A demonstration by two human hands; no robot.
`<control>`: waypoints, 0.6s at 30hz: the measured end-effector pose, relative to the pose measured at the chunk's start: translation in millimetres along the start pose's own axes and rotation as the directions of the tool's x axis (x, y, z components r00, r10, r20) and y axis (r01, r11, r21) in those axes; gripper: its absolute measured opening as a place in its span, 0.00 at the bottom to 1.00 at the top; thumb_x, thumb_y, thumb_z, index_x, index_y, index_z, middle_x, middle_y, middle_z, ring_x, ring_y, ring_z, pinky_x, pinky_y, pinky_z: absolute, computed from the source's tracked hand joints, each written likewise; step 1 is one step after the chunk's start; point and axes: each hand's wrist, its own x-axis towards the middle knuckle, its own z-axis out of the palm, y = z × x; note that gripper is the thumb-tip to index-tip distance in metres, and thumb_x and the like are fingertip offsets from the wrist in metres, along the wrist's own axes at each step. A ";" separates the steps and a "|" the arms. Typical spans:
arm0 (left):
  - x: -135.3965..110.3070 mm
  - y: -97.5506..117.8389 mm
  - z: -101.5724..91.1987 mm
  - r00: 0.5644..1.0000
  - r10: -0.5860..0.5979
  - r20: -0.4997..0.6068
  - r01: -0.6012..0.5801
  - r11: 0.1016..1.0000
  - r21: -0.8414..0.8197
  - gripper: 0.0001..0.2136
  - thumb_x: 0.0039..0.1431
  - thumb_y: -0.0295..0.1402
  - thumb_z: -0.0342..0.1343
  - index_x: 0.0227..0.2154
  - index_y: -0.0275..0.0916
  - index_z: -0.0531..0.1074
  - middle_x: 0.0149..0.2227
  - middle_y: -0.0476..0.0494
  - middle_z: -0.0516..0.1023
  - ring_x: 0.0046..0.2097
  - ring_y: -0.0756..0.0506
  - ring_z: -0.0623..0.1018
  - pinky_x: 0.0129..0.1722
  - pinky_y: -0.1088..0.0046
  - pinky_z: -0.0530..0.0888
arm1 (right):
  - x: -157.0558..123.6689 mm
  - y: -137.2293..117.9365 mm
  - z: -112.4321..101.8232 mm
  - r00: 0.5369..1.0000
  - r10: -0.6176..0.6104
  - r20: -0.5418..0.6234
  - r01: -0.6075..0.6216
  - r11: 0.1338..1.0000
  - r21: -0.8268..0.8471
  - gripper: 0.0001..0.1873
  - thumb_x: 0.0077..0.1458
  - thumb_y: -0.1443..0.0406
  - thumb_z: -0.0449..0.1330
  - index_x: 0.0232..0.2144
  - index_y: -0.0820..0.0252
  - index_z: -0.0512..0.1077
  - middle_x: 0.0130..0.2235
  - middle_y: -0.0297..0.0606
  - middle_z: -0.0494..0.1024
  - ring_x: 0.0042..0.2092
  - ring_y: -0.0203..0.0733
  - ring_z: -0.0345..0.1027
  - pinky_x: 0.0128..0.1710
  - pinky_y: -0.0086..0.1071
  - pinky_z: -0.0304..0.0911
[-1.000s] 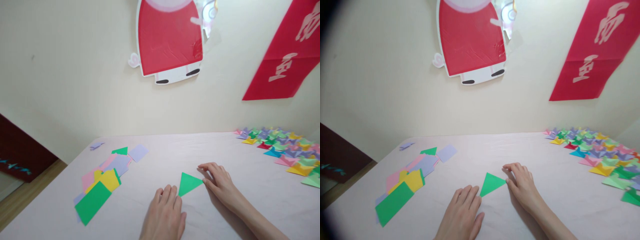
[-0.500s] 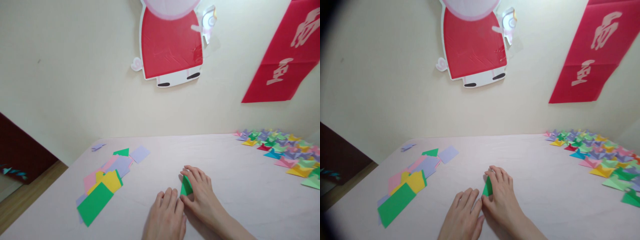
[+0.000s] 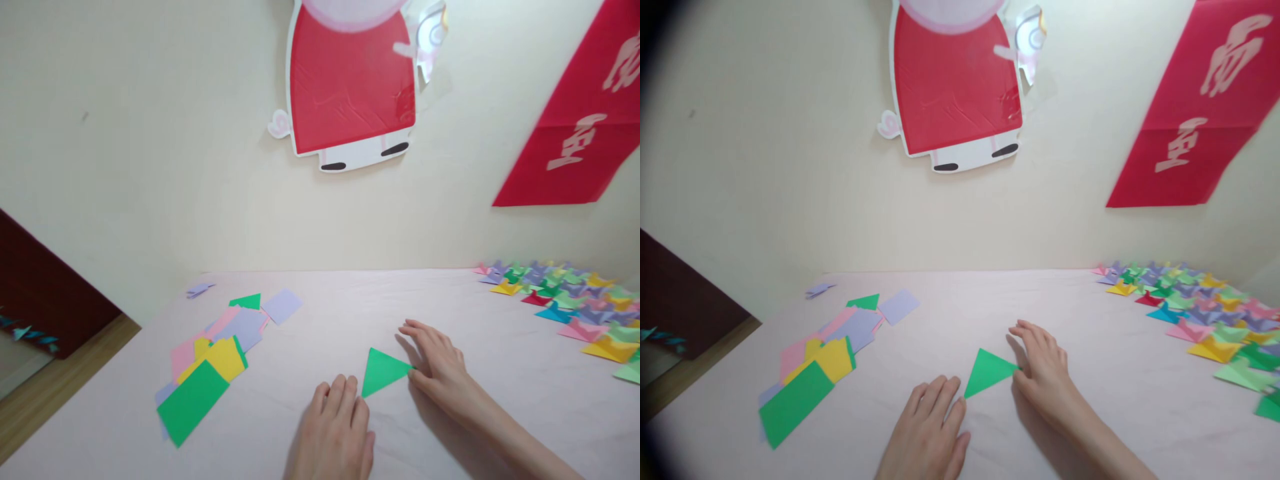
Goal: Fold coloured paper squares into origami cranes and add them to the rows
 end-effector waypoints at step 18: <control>-5.5 -9.6 14.1 0.998 -0.038 0.051 0.058 0.889 -0.455 0.42 0.51 0.28 0.51 0.67 0.33 0.35 0.62 0.30 0.61 0.63 0.35 0.59 0.56 0.53 0.62 | -4.5 -33.5 -15.0 0.932 -0.332 0.146 0.284 0.919 0.274 0.16 0.44 0.77 0.53 0.34 0.54 0.69 0.54 0.40 0.69 0.58 0.49 0.56 0.56 0.47 0.57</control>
